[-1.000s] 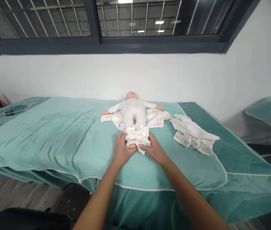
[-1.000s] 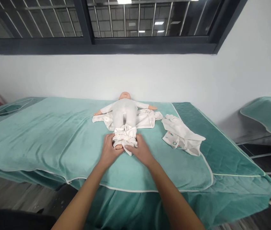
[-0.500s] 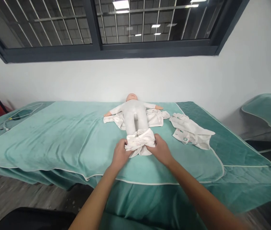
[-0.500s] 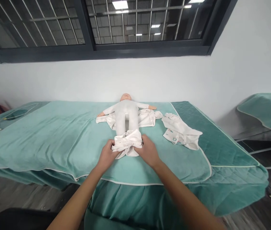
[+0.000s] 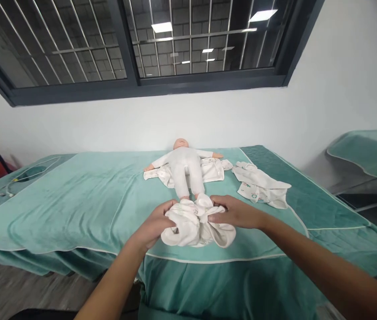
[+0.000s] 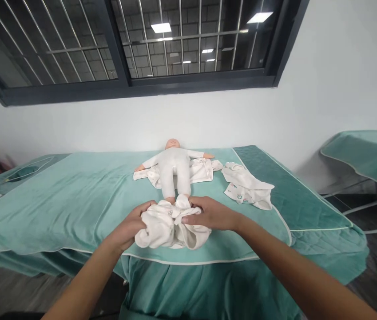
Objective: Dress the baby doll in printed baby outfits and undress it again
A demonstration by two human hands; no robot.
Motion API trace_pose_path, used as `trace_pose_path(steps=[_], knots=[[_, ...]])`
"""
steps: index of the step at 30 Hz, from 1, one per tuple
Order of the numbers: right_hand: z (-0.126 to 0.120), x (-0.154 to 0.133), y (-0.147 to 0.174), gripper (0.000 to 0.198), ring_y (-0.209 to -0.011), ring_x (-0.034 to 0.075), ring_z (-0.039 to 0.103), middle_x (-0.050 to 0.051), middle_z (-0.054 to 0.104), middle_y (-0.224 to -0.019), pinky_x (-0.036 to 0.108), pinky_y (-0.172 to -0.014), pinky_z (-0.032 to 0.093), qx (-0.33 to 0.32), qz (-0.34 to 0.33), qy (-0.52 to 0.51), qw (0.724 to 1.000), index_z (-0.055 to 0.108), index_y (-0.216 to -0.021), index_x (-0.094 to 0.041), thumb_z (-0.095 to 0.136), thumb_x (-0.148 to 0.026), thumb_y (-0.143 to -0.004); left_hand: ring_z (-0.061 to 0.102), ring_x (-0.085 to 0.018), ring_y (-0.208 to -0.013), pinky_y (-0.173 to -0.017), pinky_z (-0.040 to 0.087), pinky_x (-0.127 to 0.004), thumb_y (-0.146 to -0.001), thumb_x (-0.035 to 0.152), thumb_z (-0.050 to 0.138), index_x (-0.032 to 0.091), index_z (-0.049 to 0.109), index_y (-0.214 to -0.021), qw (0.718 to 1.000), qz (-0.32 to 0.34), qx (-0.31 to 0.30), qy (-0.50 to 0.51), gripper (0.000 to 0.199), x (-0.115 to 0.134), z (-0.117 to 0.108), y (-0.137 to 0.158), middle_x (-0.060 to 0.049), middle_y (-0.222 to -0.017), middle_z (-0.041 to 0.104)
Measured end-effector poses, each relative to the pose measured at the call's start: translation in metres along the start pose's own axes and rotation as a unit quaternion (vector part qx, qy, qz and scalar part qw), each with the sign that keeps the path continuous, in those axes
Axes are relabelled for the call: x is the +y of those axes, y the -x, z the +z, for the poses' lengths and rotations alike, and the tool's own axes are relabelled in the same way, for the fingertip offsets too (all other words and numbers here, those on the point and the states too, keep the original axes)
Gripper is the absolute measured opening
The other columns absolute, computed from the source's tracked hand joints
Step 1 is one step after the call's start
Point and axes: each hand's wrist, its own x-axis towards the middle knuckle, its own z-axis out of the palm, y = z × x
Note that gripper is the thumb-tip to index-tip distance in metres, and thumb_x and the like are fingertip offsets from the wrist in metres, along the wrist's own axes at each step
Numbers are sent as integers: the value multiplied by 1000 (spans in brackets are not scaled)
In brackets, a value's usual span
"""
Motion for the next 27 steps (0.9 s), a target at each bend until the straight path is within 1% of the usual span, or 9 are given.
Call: trace_pose_path(steps=[5,8,10,12,14,16,21,24,27], knots=[[-32,-29,-2,49,-65,15,47,1,56,-70,28,-63,37,-37,-62,134,988,57,-68,-20,40,-58,-93,49,-12,-62,-57,39,-24,-61,28,75,18,62,-72,993,-18,-121,0,20,50,-8,6,1,-69,56],[-51,-56,-5,57,-63,15,44,1,51,-65,29,-68,37,-20,-90,248,964,53,-61,-21,32,-62,-94,57,-17,-70,-60,43,-25,-57,23,79,20,70,-81,942,-30,-279,-183,26,99,-4,13,-1,-77,63],[-61,-77,-5,59,-60,13,41,-1,46,-60,29,-69,36,-27,-113,304,946,52,-59,-21,29,-62,-95,61,-22,-75,-61,46,-27,-51,24,83,22,72,-82,904,-49,-321,-279,33,127,1,19,-2,-81,68],[-67,-98,-3,58,-59,11,40,-2,43,-57,28,-69,36,-25,-134,337,932,52,-58,-20,34,-62,-94,62,-23,-71,-59,48,-27,-42,27,88,23,71,-76,908,-11,-275,-317,39,146,6,23,0,-75,67],[-68,-117,0,54,-59,10,42,-4,44,-56,26,-67,35,-1,-136,352,926,54,-58,-19,45,-62,-89,58,-18,-60,-54,45,-26,-35,32,90,24,67,-66,932,78,-160,-316,40,158,11,24,3,-65,61],[-67,-132,4,49,-59,9,45,-4,46,-56,24,-64,34,37,-127,347,928,55,-58,-19,56,-61,-84,51,-13,-53,-51,41,-24,-39,38,88,22,61,-59,932,119,-95,-329,37,166,16,23,5,-59,53],[-60,-157,15,46,-56,8,42,-4,48,-57,24,-54,30,154,-154,255,942,52,-60,-18,66,-55,-82,53,-13,-64,-59,42,-24,-74,50,69,18,60,-69,893,90,-161,-410,33,178,28,23,2,-69,56],[-60,-159,22,52,-54,9,39,-3,43,-55,26,-52,29,191,-165,223,942,46,-56,-18,61,-58,-85,57,-15,-74,-66,44,-26,-82,54,59,19,63,-74,882,143,-121,-433,36,173,26,26,0,-79,61],[-67,-148,27,55,-58,11,45,0,48,-61,27,-56,35,144,-158,221,952,47,-51,-18,59,-59,-86,59,-17,-83,-75,45,-27,-83,54,58,19,65,-72,859,210,-69,-461,37,163,16,27,-2,-90,64]])
